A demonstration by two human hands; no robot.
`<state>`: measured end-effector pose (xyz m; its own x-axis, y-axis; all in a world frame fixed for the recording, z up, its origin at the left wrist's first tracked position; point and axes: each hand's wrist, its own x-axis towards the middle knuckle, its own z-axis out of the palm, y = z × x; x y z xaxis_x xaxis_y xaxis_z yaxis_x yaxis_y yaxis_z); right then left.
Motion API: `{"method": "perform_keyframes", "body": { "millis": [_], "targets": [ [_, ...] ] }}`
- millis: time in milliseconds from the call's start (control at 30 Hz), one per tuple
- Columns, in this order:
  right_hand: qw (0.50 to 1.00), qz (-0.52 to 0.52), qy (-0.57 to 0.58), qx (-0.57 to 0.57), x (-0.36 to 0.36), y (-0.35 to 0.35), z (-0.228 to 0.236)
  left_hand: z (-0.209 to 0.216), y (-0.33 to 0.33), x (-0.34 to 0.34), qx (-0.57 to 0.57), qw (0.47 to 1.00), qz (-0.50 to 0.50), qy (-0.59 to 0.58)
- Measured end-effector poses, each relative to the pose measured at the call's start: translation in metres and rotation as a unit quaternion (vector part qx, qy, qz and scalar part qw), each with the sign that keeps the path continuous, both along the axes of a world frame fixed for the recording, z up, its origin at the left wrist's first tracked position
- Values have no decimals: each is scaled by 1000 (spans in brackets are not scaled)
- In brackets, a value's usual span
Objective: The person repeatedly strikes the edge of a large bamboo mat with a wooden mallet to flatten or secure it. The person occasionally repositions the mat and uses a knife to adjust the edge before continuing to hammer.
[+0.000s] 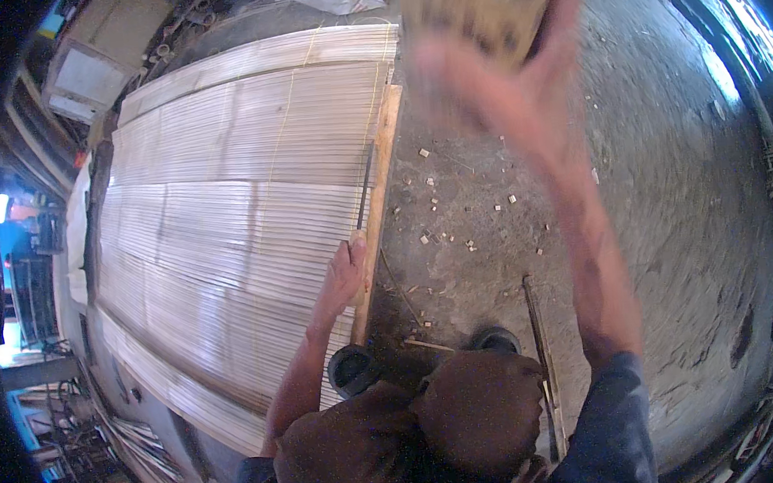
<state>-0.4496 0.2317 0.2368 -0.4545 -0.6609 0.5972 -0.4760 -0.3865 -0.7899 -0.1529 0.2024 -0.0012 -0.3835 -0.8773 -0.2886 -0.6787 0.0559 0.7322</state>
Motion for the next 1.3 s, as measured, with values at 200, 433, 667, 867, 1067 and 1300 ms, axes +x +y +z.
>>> {"method": "perform_keyframes", "body": {
  "millis": [200,433,667,867,1067,1300],
  "targets": [
    [982,-50,30,179,16,-13,-94,-38,-2,22,-207,972,-112,-9],
    [854,94,142,492,6,35,-210,-70,1,39,-191,970,-111,-100],
    [985,-36,54,160,2,-8,-69,-48,-12,38,-139,987,-63,-43],
    [975,-66,-18,-209,-27,-38,6,-20,-4,7,-36,997,-32,-60],
    [851,211,15,481,14,42,-248,-52,-15,34,-85,993,-55,-65],
    [871,206,-274,352,43,83,-266,-13,1,-4,-45,981,-11,-186]
  ]
}}
